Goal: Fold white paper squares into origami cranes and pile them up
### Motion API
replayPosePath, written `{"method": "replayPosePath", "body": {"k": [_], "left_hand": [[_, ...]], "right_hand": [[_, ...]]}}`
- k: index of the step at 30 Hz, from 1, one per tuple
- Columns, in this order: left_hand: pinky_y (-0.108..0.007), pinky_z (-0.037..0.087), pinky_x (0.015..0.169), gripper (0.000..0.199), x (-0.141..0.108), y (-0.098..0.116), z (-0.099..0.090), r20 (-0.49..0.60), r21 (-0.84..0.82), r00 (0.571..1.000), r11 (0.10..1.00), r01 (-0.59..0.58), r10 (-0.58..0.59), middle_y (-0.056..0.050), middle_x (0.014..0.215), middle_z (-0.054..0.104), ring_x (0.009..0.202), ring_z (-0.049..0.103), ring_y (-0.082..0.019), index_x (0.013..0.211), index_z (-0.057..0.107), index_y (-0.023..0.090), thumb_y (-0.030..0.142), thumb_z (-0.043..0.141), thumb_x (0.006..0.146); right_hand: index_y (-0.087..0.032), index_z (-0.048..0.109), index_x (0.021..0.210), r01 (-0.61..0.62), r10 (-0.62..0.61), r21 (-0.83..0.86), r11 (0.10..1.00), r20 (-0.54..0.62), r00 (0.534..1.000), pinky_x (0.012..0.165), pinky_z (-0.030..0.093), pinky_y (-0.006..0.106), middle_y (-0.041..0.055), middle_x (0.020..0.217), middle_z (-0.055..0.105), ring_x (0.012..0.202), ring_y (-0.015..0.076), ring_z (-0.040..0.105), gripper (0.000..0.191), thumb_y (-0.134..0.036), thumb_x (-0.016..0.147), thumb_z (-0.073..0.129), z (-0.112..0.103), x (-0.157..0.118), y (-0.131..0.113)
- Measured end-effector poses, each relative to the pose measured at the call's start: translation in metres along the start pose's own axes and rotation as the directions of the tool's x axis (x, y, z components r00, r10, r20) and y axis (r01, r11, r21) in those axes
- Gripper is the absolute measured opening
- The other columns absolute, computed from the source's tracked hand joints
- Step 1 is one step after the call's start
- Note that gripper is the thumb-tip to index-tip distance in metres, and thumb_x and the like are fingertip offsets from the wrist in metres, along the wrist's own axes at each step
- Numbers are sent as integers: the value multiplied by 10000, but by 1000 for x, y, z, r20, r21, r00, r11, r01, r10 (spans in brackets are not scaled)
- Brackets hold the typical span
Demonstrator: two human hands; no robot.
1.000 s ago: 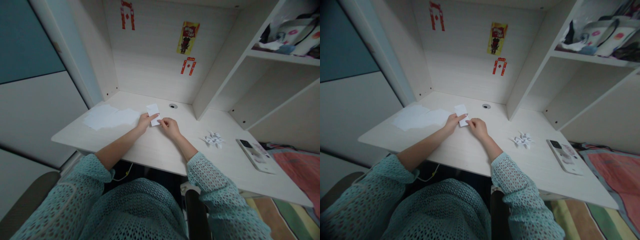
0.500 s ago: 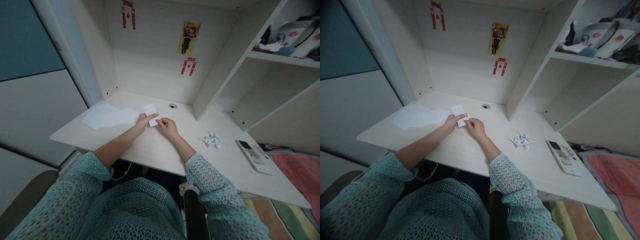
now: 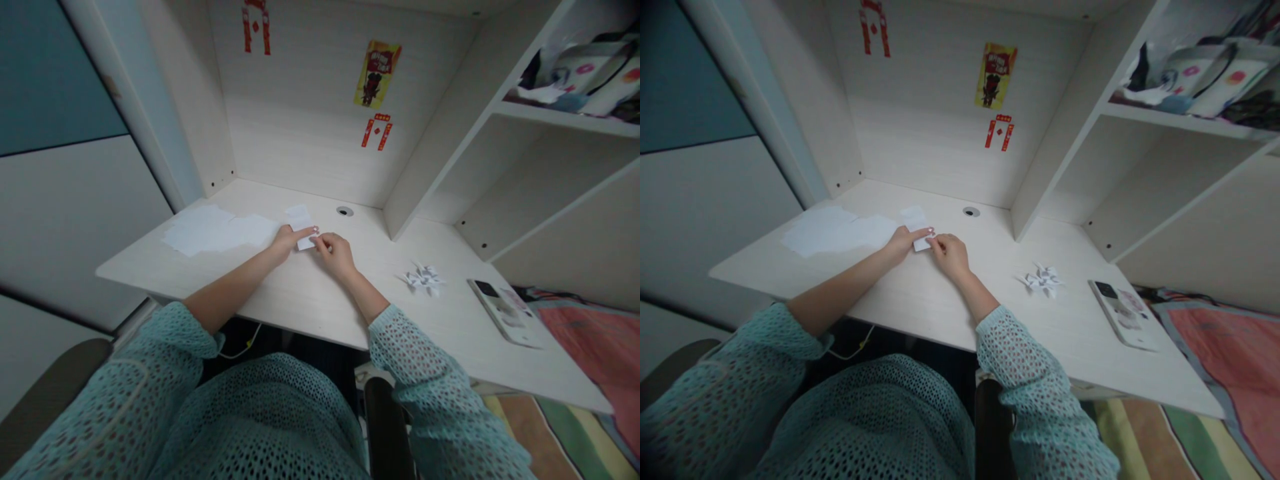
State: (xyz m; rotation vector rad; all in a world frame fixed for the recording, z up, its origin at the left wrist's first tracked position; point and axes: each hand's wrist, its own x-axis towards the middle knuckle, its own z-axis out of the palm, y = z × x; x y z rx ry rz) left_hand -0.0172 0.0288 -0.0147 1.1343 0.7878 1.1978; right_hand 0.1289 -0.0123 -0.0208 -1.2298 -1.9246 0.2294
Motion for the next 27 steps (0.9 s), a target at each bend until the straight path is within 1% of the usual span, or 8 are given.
{"method": "replayPosePath", "body": {"k": [2,4,5,10,14,17,21,27], "left_hand": [[-307,492,731,348,4,1,-3,-61,-73,998,997,11,-15,-132,911,697,816,643,-210,812,693,104,315,786,551],[-300,494,732,342,10,1,-7,-161,-130,987,991,-12,-10,-115,894,700,824,644,-202,815,690,118,309,787,549],[-298,493,744,340,13,1,-10,-185,-138,983,990,-26,0,-111,889,700,833,643,-198,810,689,116,301,791,544],[-273,487,764,340,19,-1,-17,-206,-183,979,982,-34,-5,-90,873,700,825,640,-175,812,688,119,285,803,538],[-276,485,723,353,16,-1,-14,-199,-127,980,992,-11,-15,-95,851,702,766,638,-176,820,688,114,301,803,543],[-281,481,700,350,13,0,-12,-233,-97,973,995,-21,-2,-107,855,703,744,636,-179,806,686,106,311,801,547],[-281,477,701,356,13,-1,-10,-277,-113,961,993,-41,9,-117,886,703,771,637,-189,797,686,101,316,801,539],[-280,475,682,384,13,-3,-11,-264,-72,964,996,-49,29,-127,883,702,749,633,-187,799,688,96,348,803,533]], "right_hand": [[-201,600,659,22,-22,0,1000,17,1000,653,348,266,34,651,598,663,155,504,374,-429,891,416,1,-1,-1],[-199,605,655,40,-40,-11,999,54,998,653,346,267,34,652,603,660,153,504,376,-429,891,422,3,-2,-3],[-199,608,656,43,-42,-18,999,68,997,653,346,266,34,654,605,661,152,505,381,-432,892,419,5,-2,-3],[-194,606,659,50,-48,-27,998,82,995,631,345,259,26,644,600,640,144,502,402,-445,899,402,8,-3,-4],[-195,605,656,78,-75,-36,996,91,993,625,343,257,21,637,593,628,140,497,379,-425,897,422,9,-4,-1],[-197,604,658,87,-83,-38,995,86,993,626,342,259,21,639,592,630,140,498,368,-413,897,426,10,-4,0],[-197,593,648,85,-83,-22,996,59,995,617,339,259,15,631,583,621,138,492,361,-402,896,429,11,-3,0],[-196,583,634,85,-81,-45,995,81,993,619,339,262,18,614,564,622,142,487,377,-415,896,424,10,-3,0]]}}
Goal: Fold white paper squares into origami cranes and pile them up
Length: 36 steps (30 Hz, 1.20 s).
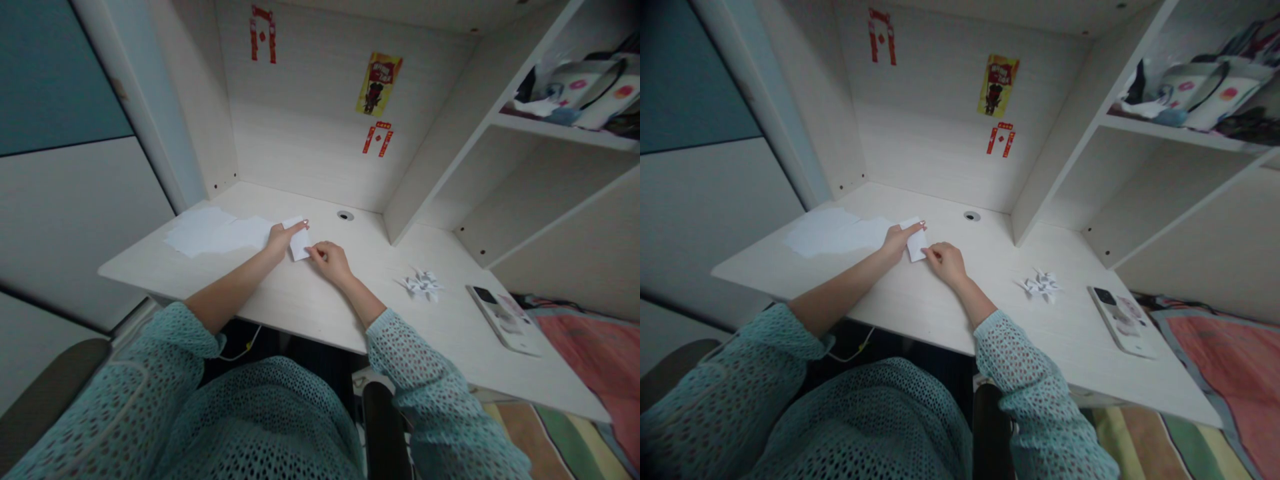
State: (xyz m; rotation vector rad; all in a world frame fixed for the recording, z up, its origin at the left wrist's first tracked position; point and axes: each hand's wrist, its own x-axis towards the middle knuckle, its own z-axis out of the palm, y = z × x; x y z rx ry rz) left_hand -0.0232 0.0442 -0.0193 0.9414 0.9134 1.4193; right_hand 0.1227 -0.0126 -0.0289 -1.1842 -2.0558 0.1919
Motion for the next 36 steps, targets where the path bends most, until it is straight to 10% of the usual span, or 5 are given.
{"method": "replayPosePath", "body": {"k": [25,36], "left_hand": [[-224,424,640,336,11,0,-13,-158,-36,986,998,-51,45,-59,842,669,717,595,-130,810,645,150,433,717,644],[-274,480,676,458,-9,-1,1,251,98,968,995,-37,11,-69,774,683,691,619,-163,808,672,131,549,695,622]], "right_hand": [[-209,536,623,-35,33,-72,997,-38,999,665,337,274,21,649,582,685,166,513,382,-401,915,385,-8,2,6],[-192,595,658,-295,351,294,909,-160,923,593,385,262,5,604,569,586,145,496,427,-494,868,379,2,3,19]]}}
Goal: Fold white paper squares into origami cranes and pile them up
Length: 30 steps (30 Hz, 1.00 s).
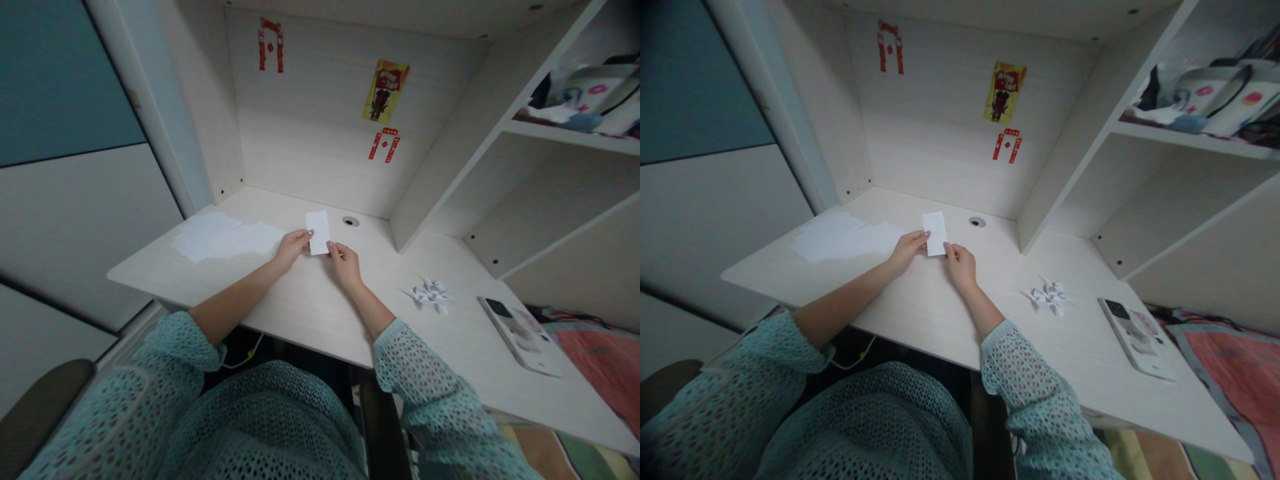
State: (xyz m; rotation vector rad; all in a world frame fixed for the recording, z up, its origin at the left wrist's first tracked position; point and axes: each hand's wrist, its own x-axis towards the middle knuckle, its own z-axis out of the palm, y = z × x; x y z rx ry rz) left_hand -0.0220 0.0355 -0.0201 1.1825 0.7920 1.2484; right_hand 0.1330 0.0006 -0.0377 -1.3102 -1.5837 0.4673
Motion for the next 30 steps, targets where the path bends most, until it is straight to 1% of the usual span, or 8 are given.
{"method": "replayPosePath", "body": {"k": [3,5,7,10,14,19,25,30], "left_hand": [[-277,488,680,396,-2,-3,2,-56,49,998,999,-12,15,-56,761,688,689,610,-161,780,695,131,486,727,606],[-270,486,687,356,-5,-2,4,-74,87,997,996,-24,30,-47,764,693,699,606,-159,783,709,138,448,733,610],[-257,479,682,334,-8,-1,7,-53,116,998,992,-39,45,-37,760,693,695,601,-153,791,717,142,433,722,627],[-241,464,660,321,-10,1,11,11,129,998,989,-66,65,-36,745,687,685,598,-145,789,714,132,410,722,629],[-244,461,679,367,-9,1,10,17,101,997,992,-71,69,-59,804,696,708,614,-148,868,692,121,354,754,591],[-260,467,713,475,-6,-2,5,15,73,999,997,-39,38,-64,827,705,717,630,-147,1027,646,134,311,753,600],[-280,485,726,440,-6,-1,5,-40,55,999,998,9,-7,-69,802,708,721,646,-162,1025,646,132,273,747,620],[-295,489,766,409,-6,0,6,-26,35,1000,999,3,-3,-80,836,709,752,654,-170,990,652,124,290,750,629]], "right_hand": [[-185,633,955,1,-1,-1,1000,-99,995,616,426,275,49,843,646,674,159,540,324,-445,810,505,1,-1,2],[-193,579,1124,40,-42,-15,999,-148,988,652,456,297,85,1003,637,769,179,563,402,-409,786,552,2,-2,0],[-209,554,1184,101,-103,-28,995,-127,986,719,473,326,99,1091,619,864,196,570,443,-398,783,567,3,-4,-4],[-226,524,1239,173,-173,-13,985,-48,984,808,470,356,98,1156,605,950,208,570,523,-421,760,610,5,-6,-9],[-242,532,1226,161,-160,26,987,-12,987,855,455,386,89,1147,619,952,214,582,551,-453,729,643,5,-5,-10],[-246,562,1173,113,-115,126,986,12,993,827,469,373,81,1139,625,928,206,595,528,-439,695,678,4,-3,-8],[-227,581,1134,35,-40,234,971,16,999,812,485,362,85,1144,624,937,204,600,508,-421,676,685,8,-1,-8],[-222,601,1103,20,-28,264,964,26,999,781,499,333,79,1110,638,906,188,601,458,-435,700,658,7,-2,-9]]}}
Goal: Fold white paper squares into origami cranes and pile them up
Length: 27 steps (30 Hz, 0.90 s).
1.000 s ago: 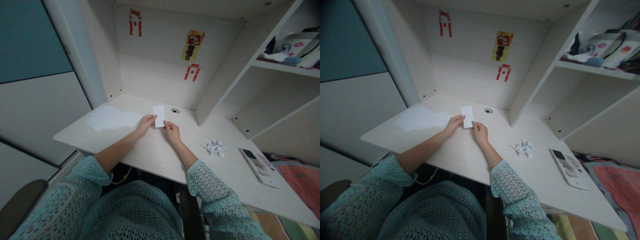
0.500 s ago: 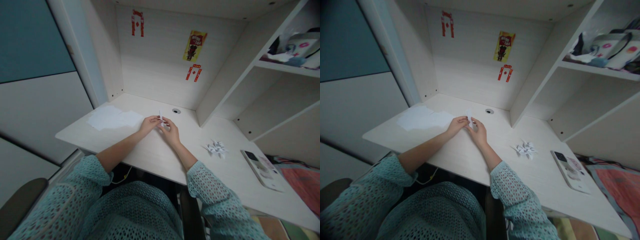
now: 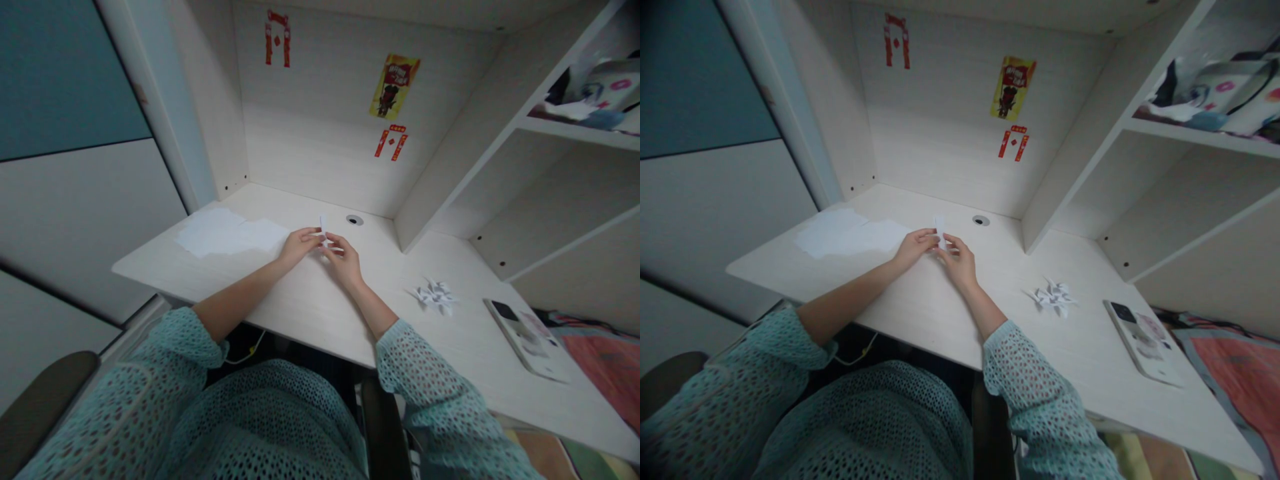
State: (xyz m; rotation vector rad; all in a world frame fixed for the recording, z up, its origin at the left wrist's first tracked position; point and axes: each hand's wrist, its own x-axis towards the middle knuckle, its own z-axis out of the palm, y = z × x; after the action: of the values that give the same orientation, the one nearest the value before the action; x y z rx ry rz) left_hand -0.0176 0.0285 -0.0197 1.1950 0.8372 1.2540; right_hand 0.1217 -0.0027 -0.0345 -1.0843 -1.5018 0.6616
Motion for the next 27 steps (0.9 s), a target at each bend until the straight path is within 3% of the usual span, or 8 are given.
{"method": "replayPosePath", "body": {"k": [5,12,21,24,27], "left_hand": [[-286,481,773,386,1,-1,0,23,2,1000,1000,-18,18,-74,841,708,762,652,-170,951,656,121,316,747,630],[-276,472,754,360,1,1,-1,21,72,1000,997,-3,1,-45,768,701,720,643,-162,902,660,135,293,764,596],[-272,473,743,360,3,0,-2,49,36,999,999,15,-17,-49,748,694,683,629,-144,856,661,120,333,769,588],[-255,467,728,352,5,0,-5,66,49,997,999,23,-26,-46,750,690,679,624,-135,847,667,126,354,762,596],[-255,468,698,304,9,-1,-9,43,80,999,997,25,-29,-44,727,681,660,616,-138,777,676,131,386,732,621]], "right_hand": [[-220,626,1082,-16,16,16,1000,-6,1000,759,506,320,74,1072,656,877,178,605,401,-460,764,578,0,-1,-1],[-218,670,1029,-108,109,86,990,-1,994,693,529,316,69,1046,677,874,196,626,426,-467,683,656,1,3,3],[-202,698,984,-141,137,183,973,35,990,832,499,380,66,1015,699,936,223,639,385,-461,703,649,-2,5,10],[-196,689,993,-106,109,191,976,-6,994,853,489,376,62,1035,691,966,223,626,385,-468,735,602,-2,7,12],[-184,667,1018,-100,114,151,984,-88,990,763,510,343,68,1029,685,927,220,621,420,-491,778,510,-4,11,20]]}}
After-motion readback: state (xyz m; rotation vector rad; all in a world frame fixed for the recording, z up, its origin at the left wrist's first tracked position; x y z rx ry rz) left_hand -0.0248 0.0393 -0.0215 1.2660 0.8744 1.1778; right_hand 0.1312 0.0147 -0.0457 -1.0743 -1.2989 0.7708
